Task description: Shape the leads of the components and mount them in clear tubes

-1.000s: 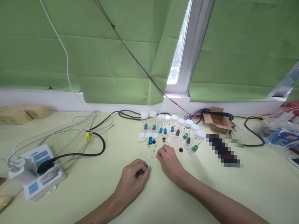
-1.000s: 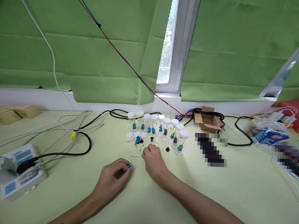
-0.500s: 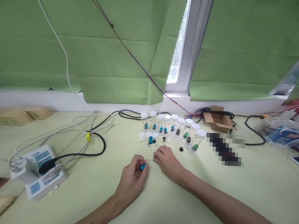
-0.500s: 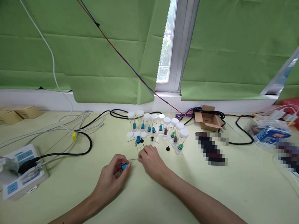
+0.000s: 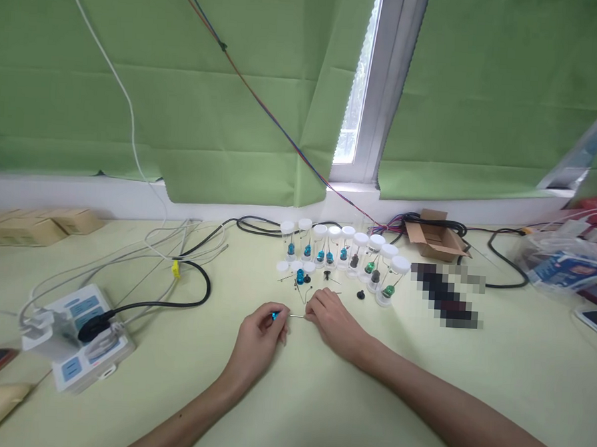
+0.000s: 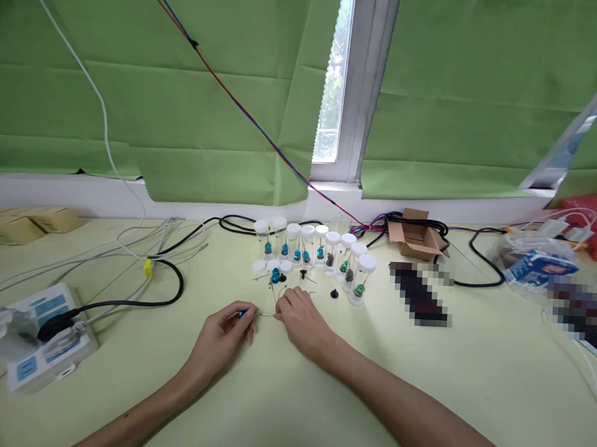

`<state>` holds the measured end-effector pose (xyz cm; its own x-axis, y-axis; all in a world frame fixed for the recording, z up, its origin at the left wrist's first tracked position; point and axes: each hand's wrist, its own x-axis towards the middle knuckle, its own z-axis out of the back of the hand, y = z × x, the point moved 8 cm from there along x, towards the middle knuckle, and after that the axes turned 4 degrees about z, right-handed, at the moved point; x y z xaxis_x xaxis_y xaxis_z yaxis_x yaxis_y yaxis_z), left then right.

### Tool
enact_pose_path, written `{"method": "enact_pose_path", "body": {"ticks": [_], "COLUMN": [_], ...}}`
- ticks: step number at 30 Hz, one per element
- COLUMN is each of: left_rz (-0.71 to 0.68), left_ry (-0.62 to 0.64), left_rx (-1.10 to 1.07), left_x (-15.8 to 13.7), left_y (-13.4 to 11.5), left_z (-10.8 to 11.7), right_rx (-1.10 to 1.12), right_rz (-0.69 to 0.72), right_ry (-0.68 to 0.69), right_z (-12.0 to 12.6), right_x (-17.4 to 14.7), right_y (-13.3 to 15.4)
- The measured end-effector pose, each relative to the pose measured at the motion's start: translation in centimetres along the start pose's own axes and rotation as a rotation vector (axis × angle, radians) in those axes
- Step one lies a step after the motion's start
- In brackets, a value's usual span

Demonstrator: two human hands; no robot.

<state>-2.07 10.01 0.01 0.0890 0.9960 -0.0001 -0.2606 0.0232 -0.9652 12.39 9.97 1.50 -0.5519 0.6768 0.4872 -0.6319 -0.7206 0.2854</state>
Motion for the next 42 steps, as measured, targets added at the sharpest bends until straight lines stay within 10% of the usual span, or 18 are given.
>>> {"method": "enact_pose_path", "body": {"ticks": [20, 42], "left_rz": [0.049, 0.041], "left_ry": [-0.003, -0.025], "left_rx": [-0.166, -0.170], "left_x": [0.2, 0.1], "left_y": [0.0, -0.4], "left_z": [0.0, 0.1], "right_rx": [-0.036, -0.185], "right_rz": [-0.153, 0.096], "right_ry": [-0.031, 0.094], "right_z": [-0.1, 0.1], "right_x": [-0.2, 0.0], "right_y": [-1.2, 1.5]}}
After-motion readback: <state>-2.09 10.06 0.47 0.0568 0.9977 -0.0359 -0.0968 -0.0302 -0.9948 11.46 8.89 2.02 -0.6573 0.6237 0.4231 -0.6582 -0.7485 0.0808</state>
